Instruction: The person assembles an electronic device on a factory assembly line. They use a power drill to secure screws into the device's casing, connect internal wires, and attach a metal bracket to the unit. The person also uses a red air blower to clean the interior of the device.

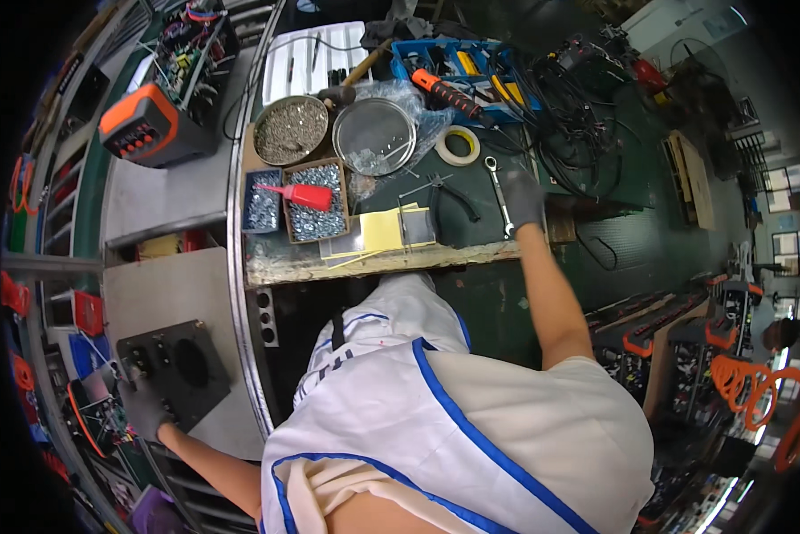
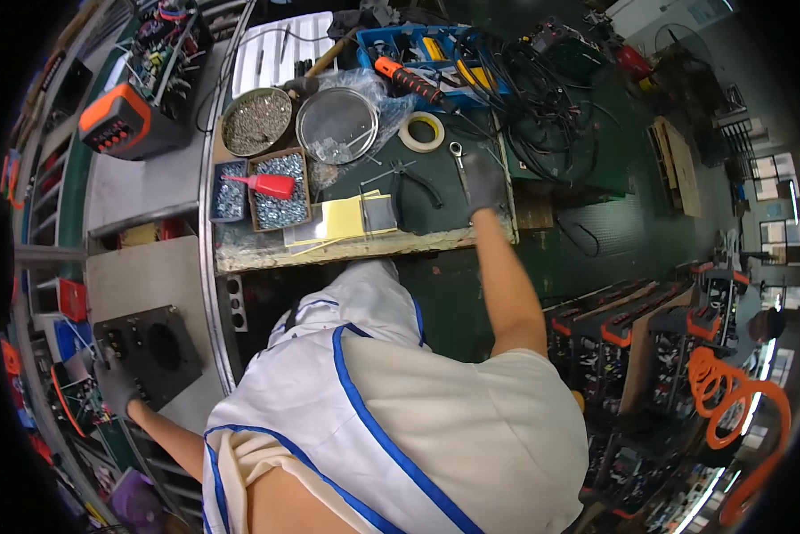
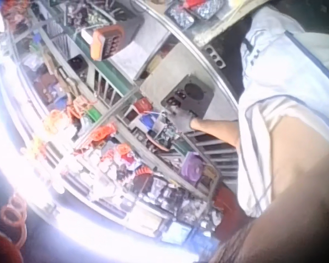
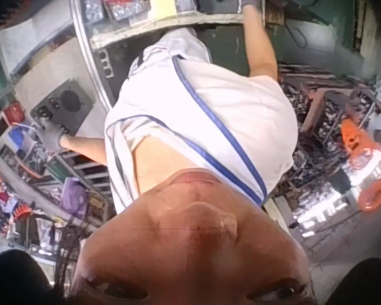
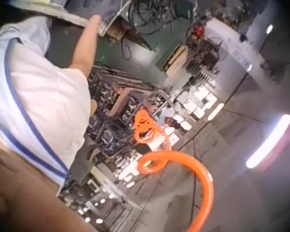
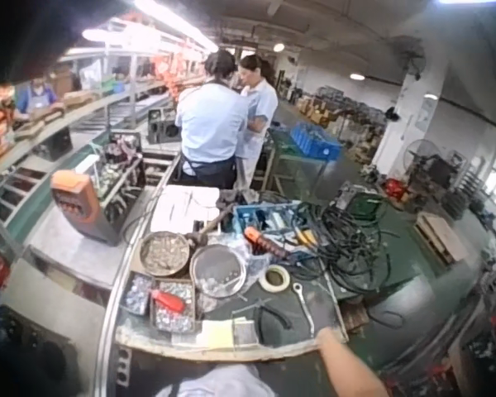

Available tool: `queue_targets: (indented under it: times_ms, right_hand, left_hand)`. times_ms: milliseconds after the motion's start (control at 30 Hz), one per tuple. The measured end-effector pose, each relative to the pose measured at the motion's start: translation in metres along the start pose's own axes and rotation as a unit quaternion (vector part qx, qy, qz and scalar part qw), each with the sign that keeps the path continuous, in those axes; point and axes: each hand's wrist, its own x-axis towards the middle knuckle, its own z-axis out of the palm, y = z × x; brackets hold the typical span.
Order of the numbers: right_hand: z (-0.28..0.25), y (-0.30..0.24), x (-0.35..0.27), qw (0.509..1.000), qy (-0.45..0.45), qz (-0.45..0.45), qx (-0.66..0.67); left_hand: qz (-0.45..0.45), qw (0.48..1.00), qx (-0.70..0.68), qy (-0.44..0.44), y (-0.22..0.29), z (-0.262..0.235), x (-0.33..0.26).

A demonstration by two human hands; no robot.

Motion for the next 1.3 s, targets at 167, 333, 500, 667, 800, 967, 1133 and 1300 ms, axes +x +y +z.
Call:
queue_targets:
  times_ms: [167, 333, 500, 667, 800, 967, 1133, 1300]
  right_hand:
    - [-0.052, 0.009, 0.148, 0.994, 0.067, -0.003, -0.087]
    - [-0.056, 0.047, 0.254, 0.933, 0.086, -0.075, -0.342]
    - [-0.005, -0.002, 0.246, 0.904, -0.013, 0.053, -0.424]
    - [-0.028, 0.028, 0.268, 0.864, -0.014, -0.080, -0.497]
    - [-0.028, 0.051, 0.284, 0.932, -0.077, -0.013, -0.355]
    - [0.005, 0.000, 0.264, 0.939, 0.043, -0.136, -0.312]
    - [-0.061, -0.160, 0.338, 0.790, 0.133, -0.409, -0.436]
    - [-0.197, -0.357, 0.392, 0.587, 0.287, -0.423, -0.627]
  left_hand:
    - [-0.044, 0.998, 0.005, -0.052, -0.006, 0.004, 0.006]
    - [-0.031, 0.999, -0.012, -0.029, -0.039, 0.022, 0.020]
    - [-0.075, 0.996, 0.018, -0.037, -0.049, 0.010, 0.004]
    - [-0.046, 0.998, 0.027, -0.022, -0.050, 0.019, 0.008]
    - [-0.024, 0.998, -0.026, -0.046, -0.042, 0.017, 0.018]
    - [-0.013, 0.998, -0.053, -0.007, -0.055, 0.020, 0.011]
    - [0.004, 0.997, -0.072, -0.007, -0.066, 0.021, 0.005]
    - [0.011, 0.996, -0.084, -0.042, -0.076, 0.028, 0.007]
